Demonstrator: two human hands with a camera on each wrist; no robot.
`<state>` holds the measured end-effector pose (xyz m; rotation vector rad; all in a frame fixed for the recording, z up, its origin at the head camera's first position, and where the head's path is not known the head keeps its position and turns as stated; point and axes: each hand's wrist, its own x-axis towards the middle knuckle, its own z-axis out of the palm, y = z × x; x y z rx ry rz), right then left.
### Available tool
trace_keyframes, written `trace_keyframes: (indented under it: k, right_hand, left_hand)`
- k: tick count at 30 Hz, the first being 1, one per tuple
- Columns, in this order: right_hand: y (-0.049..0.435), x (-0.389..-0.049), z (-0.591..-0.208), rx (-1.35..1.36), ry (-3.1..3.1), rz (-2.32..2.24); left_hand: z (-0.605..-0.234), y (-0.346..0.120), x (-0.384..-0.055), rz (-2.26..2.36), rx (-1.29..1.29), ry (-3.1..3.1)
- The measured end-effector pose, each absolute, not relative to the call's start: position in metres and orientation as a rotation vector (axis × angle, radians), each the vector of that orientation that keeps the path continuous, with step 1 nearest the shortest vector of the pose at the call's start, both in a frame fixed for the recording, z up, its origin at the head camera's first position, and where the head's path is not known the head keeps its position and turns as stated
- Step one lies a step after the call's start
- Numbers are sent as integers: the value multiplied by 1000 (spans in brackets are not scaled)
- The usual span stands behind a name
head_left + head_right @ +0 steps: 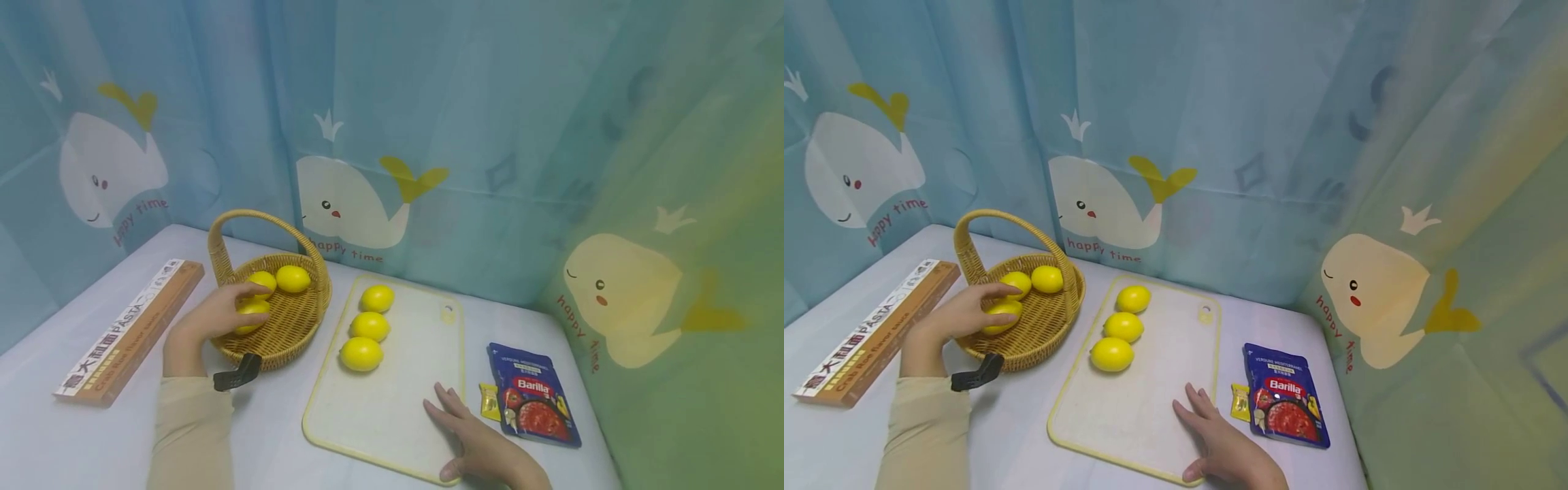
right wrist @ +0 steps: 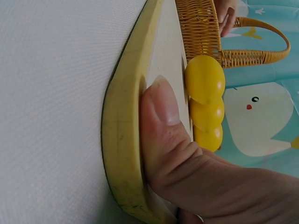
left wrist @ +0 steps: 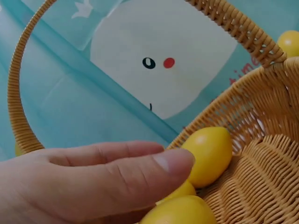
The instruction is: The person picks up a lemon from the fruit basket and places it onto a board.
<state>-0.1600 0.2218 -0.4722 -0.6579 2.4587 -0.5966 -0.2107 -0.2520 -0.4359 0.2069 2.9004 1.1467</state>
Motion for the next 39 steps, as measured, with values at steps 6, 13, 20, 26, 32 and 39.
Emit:
trace_keyframes:
  k: [6, 13, 20, 26, 32, 39]
  right_hand:
    - [222, -160, -472, -660, 2461, -605]
    - [221, -159, -471, -644, 2452, -607]
    - [222, -159, -471, -652, 2462, -597]
    - [222, -159, -472, -661, 2468, -585]
    - [222, -160, -472, -673, 2470, -594]
    - [222, -160, -471, -674, 2467, -595]
  left_hand:
    - [-436, -251, -210, 1117, 228, 2908]
    - [-439, -246, -213, 1023, 291, 2917]
    - [-441, -238, -215, 1032, 317, 2827]
    - [-445, -235, -219, 1045, 304, 2791]
    - [-450, -234, -223, 1093, 338, 2779]
    - [-451, -234, -224, 1129, 319, 2757]
